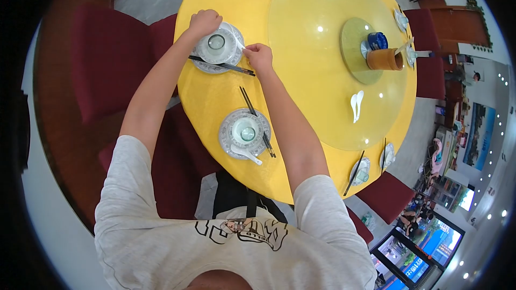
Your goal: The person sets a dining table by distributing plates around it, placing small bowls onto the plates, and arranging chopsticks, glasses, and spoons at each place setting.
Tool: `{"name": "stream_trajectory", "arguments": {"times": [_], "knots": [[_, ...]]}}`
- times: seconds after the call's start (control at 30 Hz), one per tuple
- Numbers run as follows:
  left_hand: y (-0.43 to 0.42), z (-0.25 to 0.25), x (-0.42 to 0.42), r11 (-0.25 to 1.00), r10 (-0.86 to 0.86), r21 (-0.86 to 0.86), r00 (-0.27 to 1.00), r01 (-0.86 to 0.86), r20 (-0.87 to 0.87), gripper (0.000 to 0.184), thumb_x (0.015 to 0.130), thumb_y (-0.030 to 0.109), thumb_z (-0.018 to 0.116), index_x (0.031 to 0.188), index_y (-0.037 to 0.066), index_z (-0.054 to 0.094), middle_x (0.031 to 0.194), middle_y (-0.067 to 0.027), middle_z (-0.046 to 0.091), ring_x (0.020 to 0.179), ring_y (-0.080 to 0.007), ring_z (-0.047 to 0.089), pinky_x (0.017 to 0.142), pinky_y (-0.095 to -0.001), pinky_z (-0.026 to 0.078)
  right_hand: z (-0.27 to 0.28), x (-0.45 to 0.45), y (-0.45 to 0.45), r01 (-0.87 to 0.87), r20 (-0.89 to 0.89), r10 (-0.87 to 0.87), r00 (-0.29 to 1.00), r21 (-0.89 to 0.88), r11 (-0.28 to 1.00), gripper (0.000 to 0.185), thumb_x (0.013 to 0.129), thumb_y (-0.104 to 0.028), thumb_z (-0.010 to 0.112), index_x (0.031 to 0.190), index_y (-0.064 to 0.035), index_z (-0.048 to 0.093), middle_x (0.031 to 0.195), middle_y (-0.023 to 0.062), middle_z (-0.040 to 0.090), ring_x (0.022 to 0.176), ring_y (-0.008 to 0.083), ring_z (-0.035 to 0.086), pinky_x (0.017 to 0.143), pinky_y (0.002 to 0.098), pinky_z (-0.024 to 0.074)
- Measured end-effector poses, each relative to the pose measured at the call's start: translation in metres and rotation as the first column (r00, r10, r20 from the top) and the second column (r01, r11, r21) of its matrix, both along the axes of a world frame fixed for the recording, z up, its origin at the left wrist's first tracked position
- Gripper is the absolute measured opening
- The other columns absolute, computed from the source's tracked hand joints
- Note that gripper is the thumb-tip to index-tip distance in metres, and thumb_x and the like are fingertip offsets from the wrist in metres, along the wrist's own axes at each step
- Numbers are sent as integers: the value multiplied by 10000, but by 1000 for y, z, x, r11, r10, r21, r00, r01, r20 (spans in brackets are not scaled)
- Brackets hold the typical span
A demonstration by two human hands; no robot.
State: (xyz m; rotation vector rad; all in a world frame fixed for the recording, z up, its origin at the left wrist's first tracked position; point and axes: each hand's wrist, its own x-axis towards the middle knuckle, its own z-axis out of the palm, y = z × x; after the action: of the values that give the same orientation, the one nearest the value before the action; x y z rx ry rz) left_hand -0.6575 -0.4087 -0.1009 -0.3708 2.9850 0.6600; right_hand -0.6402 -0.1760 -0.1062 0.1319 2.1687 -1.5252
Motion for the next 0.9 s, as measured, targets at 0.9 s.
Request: {"name": "stream_trajectory", "arguments": {"times": [0.9], "knots": [[27, 53, 116, 963, 266, 166, 827, -211, -495, 213, 908, 219, 577, 968, 65, 711, 978, -122, 679, 938, -319, 633, 830, -435, 489, 44, 50, 124, 107, -405, -42, 913, 139, 984, 246, 811, -233, 697, 970, -46, 707, 889, 103, 718, 841, 233, 691, 765, 346, 540]]}}
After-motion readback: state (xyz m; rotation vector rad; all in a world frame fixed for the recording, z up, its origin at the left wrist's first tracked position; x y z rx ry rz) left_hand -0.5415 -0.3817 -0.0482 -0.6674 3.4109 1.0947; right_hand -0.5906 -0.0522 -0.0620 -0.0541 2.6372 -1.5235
